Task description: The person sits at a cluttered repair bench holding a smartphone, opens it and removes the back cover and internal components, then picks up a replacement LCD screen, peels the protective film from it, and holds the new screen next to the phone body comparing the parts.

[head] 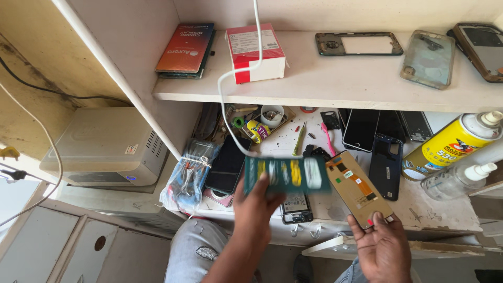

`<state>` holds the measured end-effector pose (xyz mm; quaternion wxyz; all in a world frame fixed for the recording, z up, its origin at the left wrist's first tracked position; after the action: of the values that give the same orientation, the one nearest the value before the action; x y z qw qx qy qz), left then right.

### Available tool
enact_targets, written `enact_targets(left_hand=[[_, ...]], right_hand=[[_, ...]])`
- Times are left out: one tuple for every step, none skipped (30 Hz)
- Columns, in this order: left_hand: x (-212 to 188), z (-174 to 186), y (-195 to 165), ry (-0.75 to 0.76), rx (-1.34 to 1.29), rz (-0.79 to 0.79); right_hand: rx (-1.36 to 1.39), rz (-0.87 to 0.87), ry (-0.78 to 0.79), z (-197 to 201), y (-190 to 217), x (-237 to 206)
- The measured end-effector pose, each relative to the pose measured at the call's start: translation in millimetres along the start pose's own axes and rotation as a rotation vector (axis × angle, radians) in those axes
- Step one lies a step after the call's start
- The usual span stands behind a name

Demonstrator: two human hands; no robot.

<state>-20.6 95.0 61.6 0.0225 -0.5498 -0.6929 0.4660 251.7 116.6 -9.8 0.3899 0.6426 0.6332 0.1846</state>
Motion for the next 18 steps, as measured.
enact_targets(left_hand=[[9.9, -14.1, -2.4, 0.017, 0.012, -0.014], [20.2, -27.5, -4.2, 0.035, 0.024, -0.029], [31.5, -41.0, -5.2, 0.059, -0.052, -0.022], [42.3, -52.9, -5.1, 0.08, -0.128, -0.012], [52.7, -62.6, -3.8, 0.1, -0.203, -0.002], [62.7, -71.1, -1.5, 0.134, -0.215, 0.02], [72.8, -77.5, 1.6, 0.165, -0.227, 0.042], [82.1, -81.3, 5.7, 0.2, -0.24, 0.062], [90.7, -81.9, 11.1, 0.19, -0.192, 0.105], [98.7, -80.9, 17.8, 0.178, -0.144, 0.149], [106.1, -79.2, 25.5, 0.165, -0.097, 0.194], [113.8, -77.8, 32.3, 0.165, -0.069, 0.218], [121.7, -76.9, 37.9, 0.167, -0.04, 0.242], [128.3, -76.3, 42.7, 0.169, -0.008, 0.267], [133.9, -76.3, 45.3, 0.215, -0.025, 0.24], [138.0, -76.2, 45.8, 0.261, -0.042, 0.213], [139.7, -76.1, 45.0, 0.306, -0.058, 0.188], [139.0, -73.9, 42.7, 0.242, 0.019, 0.145]], right_hand=[[0.003, 0.007, -0.003, 1.0, 1.8, 0.0], [0.007, 0.016, -0.007, 1.7, 2.9, -0.5], [0.001, 0.015, -0.019, 1.1, 2.8, 0.4], [-0.005, 0.012, -0.034, 1.1, 2.2, -0.3], [-0.012, 0.008, -0.049, 1.4, 1.5, -0.7], [0.001, 0.012, -0.025, 1.7, 1.2, -1.7], [0.013, 0.014, -0.001, 2.2, 0.0, -3.1], [0.026, 0.02, 0.026, 2.3, -0.4, -3.0], [0.028, 0.018, 0.029, 2.5, -1.0, -2.4], [0.03, 0.014, 0.031, 3.0, -2.2, -3.3], [0.03, 0.009, 0.034, 3.9, -2.3, -4.0], [0.028, 0.009, 0.03, 4.3, -2.1, -3.9], [0.027, 0.009, 0.026, 4.3, -2.7, -3.9], [0.028, 0.01, 0.02, 4.5, -2.5, -4.5], [0.03, 0.012, 0.019, 4.7, -1.9, -4.9], [0.033, 0.013, 0.017, 4.6, -1.7, -5.6], [0.035, 0.013, 0.015, 4.6, -1.6, -6.7], [0.029, 0.012, 0.012, 4.5, -1.8, -8.3]])
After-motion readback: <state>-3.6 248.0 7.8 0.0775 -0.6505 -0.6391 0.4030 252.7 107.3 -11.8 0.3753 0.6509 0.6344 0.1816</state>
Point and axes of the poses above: each hand's wrist, its own x-axis towards the middle knuckle, its own z-axis out of the back of the hand, y = z × x, the point moved 1 cm from there along x, towards the middle knuckle, and after that the axes turned 1 degree about x, right-handed, at the moved point
